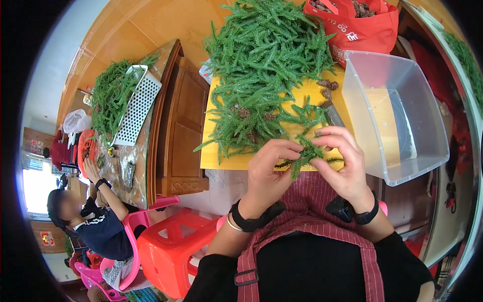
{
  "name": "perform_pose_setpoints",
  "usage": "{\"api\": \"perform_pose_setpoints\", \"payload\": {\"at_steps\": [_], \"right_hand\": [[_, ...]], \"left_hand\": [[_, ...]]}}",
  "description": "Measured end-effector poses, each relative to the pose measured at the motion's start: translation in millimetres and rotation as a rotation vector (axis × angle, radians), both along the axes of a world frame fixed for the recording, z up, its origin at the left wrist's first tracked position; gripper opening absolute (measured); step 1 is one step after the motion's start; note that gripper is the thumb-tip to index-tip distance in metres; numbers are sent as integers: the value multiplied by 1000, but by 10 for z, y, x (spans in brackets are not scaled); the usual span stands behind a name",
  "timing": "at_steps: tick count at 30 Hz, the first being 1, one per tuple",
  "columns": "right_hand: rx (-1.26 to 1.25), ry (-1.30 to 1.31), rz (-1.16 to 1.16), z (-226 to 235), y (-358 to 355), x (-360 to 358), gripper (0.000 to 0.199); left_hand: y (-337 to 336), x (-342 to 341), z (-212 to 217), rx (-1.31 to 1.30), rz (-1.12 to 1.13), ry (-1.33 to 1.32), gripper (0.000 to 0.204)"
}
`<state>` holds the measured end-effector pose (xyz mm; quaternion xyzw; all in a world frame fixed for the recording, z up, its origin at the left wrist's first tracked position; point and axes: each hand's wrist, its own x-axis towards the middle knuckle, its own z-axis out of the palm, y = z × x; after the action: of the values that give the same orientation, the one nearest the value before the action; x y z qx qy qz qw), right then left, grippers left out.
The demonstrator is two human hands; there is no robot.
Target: Sorting green leafy stems and placing them into a plastic container.
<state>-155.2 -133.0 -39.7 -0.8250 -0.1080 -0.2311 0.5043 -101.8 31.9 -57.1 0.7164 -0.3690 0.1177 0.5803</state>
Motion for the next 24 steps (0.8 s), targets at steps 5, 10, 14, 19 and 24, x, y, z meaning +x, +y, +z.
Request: {"api": "perform_pose_setpoints", "payload": {"at_steps": [5, 10, 14, 19, 24], "right_hand": [[167, 158, -16, 18, 40, -2, 20], [220, 278, 84, -24, -6, 19, 14], [225, 280, 89, -41, -5, 23, 12], [260, 312, 66, -119, -47, 20, 8], [390, 376, 59, -151, -55, 5, 10]], "left_hand": [[3, -10, -13, -32, -16, 78, 22], [36, -23, -71, -68, -119, 248, 23], [2, -55, -8, -124, -136, 489, 28], [-29, -40, -2, -33, -56, 483, 37], [-1, -54, -82, 17, -154, 584, 39]]}}
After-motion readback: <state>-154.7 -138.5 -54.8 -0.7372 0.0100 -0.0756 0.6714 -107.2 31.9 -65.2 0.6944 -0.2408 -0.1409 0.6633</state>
